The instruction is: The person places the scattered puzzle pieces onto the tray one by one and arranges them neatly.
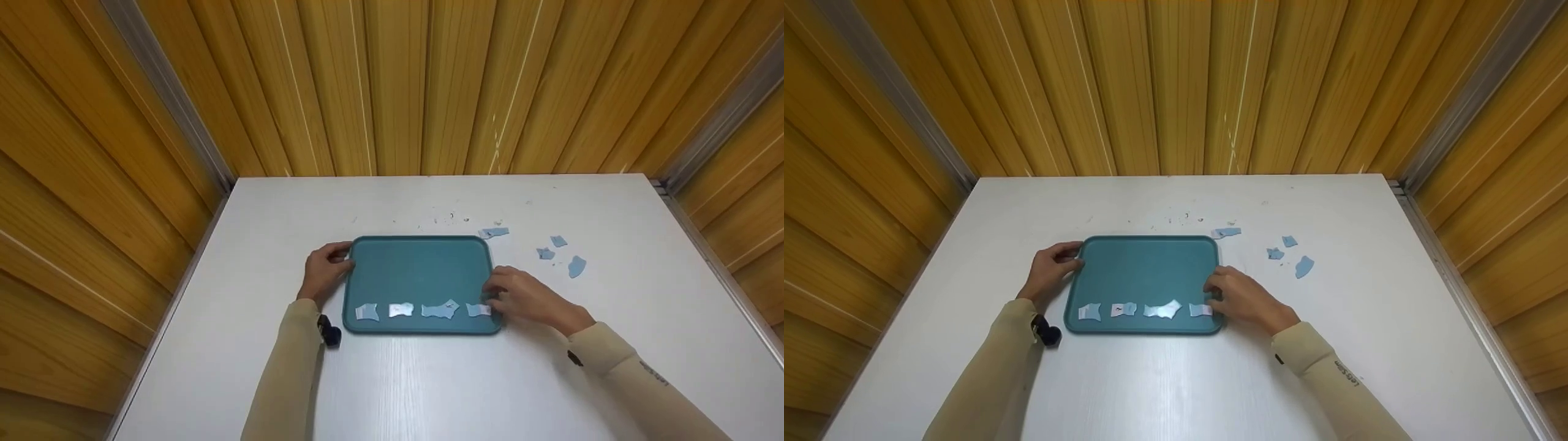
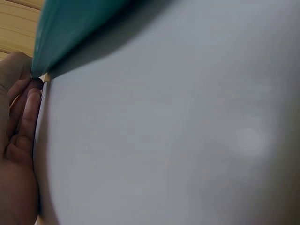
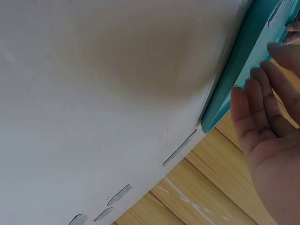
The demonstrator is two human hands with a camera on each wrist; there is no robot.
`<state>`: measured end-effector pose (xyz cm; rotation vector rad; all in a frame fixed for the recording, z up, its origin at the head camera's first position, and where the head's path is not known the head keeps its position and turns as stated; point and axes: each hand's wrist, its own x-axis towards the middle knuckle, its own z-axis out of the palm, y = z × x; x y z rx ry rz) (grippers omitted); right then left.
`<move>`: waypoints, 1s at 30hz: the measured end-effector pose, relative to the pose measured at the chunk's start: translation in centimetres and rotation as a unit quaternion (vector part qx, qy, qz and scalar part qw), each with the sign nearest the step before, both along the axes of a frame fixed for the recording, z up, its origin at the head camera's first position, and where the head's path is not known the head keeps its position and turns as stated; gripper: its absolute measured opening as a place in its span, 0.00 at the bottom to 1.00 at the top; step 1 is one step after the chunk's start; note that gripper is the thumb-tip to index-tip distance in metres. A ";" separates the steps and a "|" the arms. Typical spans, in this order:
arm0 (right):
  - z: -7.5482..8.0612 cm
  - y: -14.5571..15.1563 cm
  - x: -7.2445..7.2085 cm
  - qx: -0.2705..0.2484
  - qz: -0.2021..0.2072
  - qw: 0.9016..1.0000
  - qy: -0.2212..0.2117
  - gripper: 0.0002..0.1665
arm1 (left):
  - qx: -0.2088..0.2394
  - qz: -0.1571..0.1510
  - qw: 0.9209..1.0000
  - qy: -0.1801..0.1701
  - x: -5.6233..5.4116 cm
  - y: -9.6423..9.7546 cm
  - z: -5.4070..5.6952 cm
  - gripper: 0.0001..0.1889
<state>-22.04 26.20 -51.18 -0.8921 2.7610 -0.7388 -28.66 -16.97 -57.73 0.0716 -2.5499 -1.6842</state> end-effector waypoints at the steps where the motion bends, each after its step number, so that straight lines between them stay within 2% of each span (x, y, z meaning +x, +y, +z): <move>1: 0.1 0.1 -0.2 -0.006 -0.003 1.000 0.001 0.12 | 0.001 0.001 1.000 0.000 0.0 0.0 0.0 0.22; 9: 0.9 0.9 -2.6 -0.040 -0.050 0.998 0.004 0.16 | 0.006 0.008 1.000 -0.017 0.3 0.3 0.3 0.21; 16: 1.3 2.3 -4.8 -0.047 -0.094 0.994 0.012 0.17 | 0.006 0.001 1.000 -0.011 0.2 0.4 0.2 0.21; 20: 1.2 3.0 -5.8 -0.041 -0.115 0.992 0.004 0.18 | 0.004 -0.006 1.000 -0.005 0.0 0.3 0.1 0.21; 30: 0.6 3.6 -8.2 -0.035 -0.128 0.991 -0.017 0.19 | -0.005 0.001 1.000 -0.003 0.0 0.1 0.3 0.21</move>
